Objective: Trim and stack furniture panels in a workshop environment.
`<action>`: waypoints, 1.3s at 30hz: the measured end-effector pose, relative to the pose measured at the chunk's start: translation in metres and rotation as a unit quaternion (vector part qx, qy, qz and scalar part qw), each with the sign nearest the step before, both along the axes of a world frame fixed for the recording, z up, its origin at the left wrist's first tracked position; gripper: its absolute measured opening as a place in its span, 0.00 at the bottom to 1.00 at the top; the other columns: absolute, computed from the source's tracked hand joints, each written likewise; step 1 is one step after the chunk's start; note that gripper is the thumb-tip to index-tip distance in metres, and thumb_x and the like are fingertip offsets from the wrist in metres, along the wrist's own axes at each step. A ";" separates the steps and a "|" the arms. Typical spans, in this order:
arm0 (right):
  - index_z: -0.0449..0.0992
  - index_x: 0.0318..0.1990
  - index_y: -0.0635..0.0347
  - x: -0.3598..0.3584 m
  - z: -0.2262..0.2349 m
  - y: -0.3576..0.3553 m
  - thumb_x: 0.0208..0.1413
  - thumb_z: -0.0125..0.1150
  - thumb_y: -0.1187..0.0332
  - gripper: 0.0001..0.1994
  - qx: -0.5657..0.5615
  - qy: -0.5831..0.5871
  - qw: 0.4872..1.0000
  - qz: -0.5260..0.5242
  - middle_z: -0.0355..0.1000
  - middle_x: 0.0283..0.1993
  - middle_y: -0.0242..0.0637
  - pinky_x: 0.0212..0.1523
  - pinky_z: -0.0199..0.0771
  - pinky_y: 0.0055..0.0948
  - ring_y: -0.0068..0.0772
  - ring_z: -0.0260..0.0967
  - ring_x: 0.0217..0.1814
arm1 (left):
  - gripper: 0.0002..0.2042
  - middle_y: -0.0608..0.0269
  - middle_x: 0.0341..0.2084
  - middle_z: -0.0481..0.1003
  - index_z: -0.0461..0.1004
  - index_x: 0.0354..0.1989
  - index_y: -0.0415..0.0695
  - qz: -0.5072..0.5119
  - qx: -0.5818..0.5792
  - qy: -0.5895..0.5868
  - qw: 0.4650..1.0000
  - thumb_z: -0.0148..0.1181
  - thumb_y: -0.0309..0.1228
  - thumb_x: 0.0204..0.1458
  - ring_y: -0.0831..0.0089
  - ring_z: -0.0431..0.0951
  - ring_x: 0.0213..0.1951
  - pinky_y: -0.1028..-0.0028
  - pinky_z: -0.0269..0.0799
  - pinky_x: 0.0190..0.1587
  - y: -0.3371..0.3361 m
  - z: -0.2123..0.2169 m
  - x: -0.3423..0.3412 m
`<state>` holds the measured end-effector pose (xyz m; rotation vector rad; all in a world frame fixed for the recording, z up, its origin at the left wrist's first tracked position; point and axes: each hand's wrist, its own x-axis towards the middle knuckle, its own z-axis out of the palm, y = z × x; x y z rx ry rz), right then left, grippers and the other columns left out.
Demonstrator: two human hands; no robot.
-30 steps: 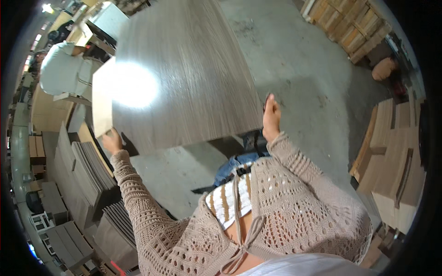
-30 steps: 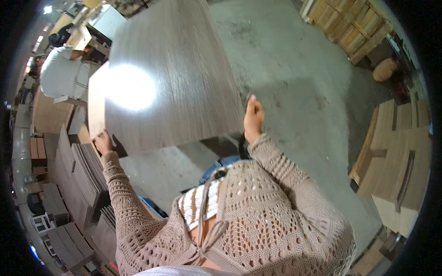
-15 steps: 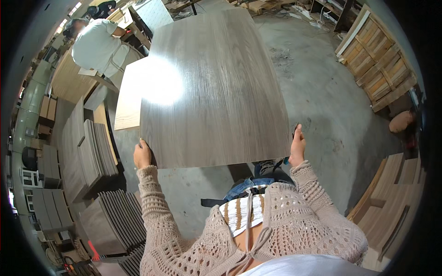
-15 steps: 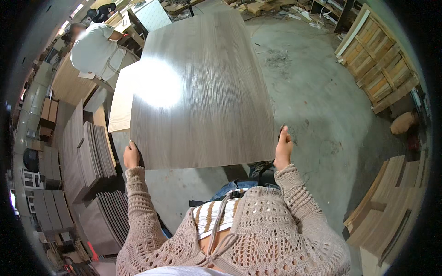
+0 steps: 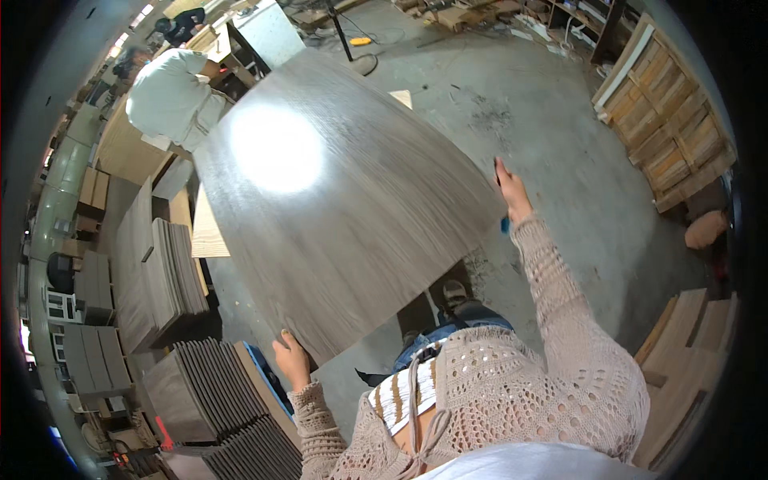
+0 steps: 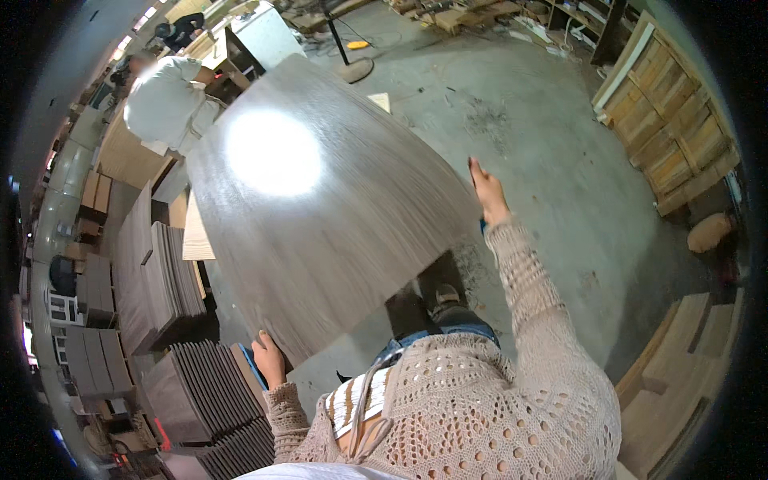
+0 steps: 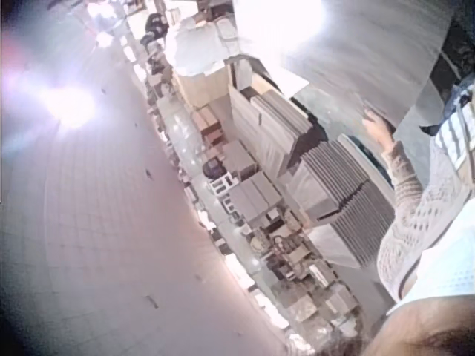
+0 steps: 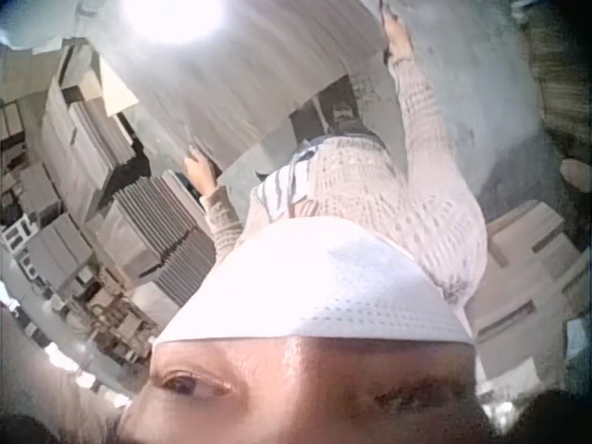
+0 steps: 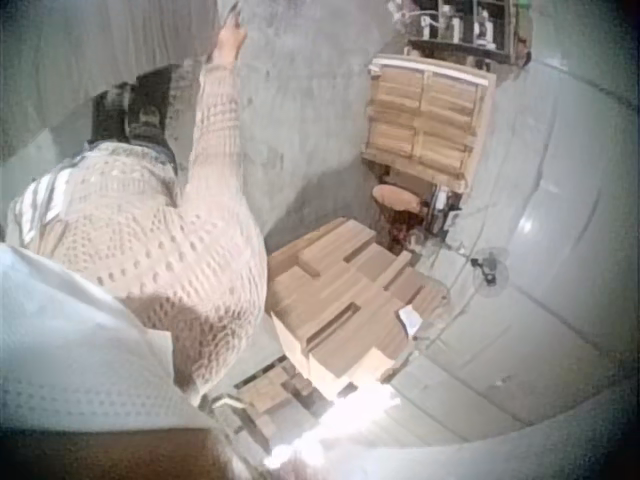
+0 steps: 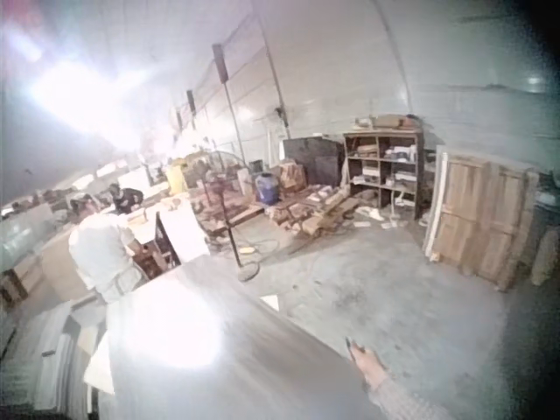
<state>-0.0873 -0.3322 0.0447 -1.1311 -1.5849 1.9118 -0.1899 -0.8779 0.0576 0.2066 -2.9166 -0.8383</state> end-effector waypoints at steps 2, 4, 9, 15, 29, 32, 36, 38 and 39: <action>0.70 0.27 0.60 -0.030 0.013 0.002 0.52 0.53 0.42 0.26 0.014 0.066 0.998 0.015 0.64 0.27 0.29 0.43 0.60 0.22 0.21 0.60 0.33 | 0.27 0.34 0.33 0.71 0.65 0.39 0.26 0.002 0.020 -0.036 0.999 0.43 0.47 0.57 0.43 0.71 0.37 0.61 0.65 0.41 0.005 0.009 0.007; 0.74 0.35 0.67 -0.057 0.040 -0.012 0.51 0.54 0.41 0.30 0.070 0.046 0.996 0.038 0.70 0.33 0.34 0.46 0.62 0.22 0.24 0.64 0.39 | 0.27 0.35 0.31 0.71 0.65 0.39 0.26 0.010 0.031 -0.077 0.996 0.43 0.48 0.57 0.44 0.71 0.35 0.61 0.65 0.40 -0.007 0.017 0.026; 0.73 0.25 0.60 -0.114 0.042 0.039 0.45 0.55 0.35 0.31 0.233 -0.044 0.952 0.192 0.66 0.21 0.28 0.30 0.62 0.23 0.21 0.61 0.26 | 0.25 0.43 0.28 0.70 0.64 0.35 0.28 0.016 0.095 0.024 0.995 0.44 0.47 0.58 0.55 0.69 0.31 0.66 0.64 0.39 0.001 0.002 0.029; 0.65 0.17 0.54 -0.126 0.060 0.040 0.42 0.56 0.33 0.30 0.391 -0.091 0.859 0.317 0.57 0.15 0.26 0.23 0.55 0.24 0.20 0.55 0.19 | 0.23 0.57 0.27 0.68 0.65 0.34 0.31 0.044 0.129 -0.044 0.990 0.43 0.46 0.59 0.70 0.66 0.30 0.72 0.64 0.38 -0.021 0.036 0.042; 0.63 0.20 0.58 0.007 0.026 -0.049 0.50 0.63 0.57 0.19 0.542 0.013 0.813 0.211 0.60 0.17 0.25 0.21 0.57 0.24 0.20 0.57 0.20 | 0.27 0.58 0.29 0.70 0.66 0.35 0.31 0.070 0.170 -0.094 0.978 0.43 0.52 0.58 0.72 0.67 0.30 0.73 0.66 0.37 -0.043 0.032 0.032; 0.67 0.21 0.60 0.003 0.011 -0.072 0.49 0.62 0.49 0.22 0.274 0.185 0.943 0.047 0.65 0.19 0.28 0.23 0.61 0.23 0.20 0.61 0.21 | 0.27 0.59 0.27 0.69 0.65 0.34 0.32 0.059 0.178 -0.098 0.977 0.43 0.51 0.58 0.72 0.67 0.30 0.73 0.66 0.36 -0.038 0.043 0.031; 0.68 0.21 0.59 -0.024 0.044 -0.029 0.48 0.58 0.41 0.26 0.339 -0.035 0.940 0.020 0.65 0.17 0.28 0.21 0.62 0.24 0.21 0.62 0.19 | 0.24 0.62 0.22 0.66 0.65 0.30 0.33 0.061 0.159 -0.075 0.983 0.42 0.48 0.60 0.74 0.62 0.26 0.75 0.63 0.33 -0.051 0.029 0.024; 0.68 0.20 0.58 -0.035 0.045 -0.024 0.48 0.55 0.39 0.28 0.358 -0.080 0.929 0.039 0.64 0.15 0.28 0.20 0.61 0.24 0.21 0.62 0.18 | 0.24 0.62 0.22 0.66 0.65 0.30 0.33 0.057 0.159 -0.077 0.983 0.42 0.48 0.59 0.74 0.63 0.26 0.74 0.63 0.33 -0.046 0.032 0.023; 0.68 0.20 0.58 -0.036 0.044 -0.029 0.48 0.55 0.39 0.28 0.358 -0.081 0.929 0.038 0.64 0.15 0.28 0.20 0.61 0.24 0.21 0.62 0.18 | 0.24 0.62 0.22 0.65 0.65 0.31 0.33 0.056 0.160 -0.079 0.982 0.42 0.48 0.59 0.73 0.63 0.26 0.74 0.63 0.33 -0.044 0.034 0.024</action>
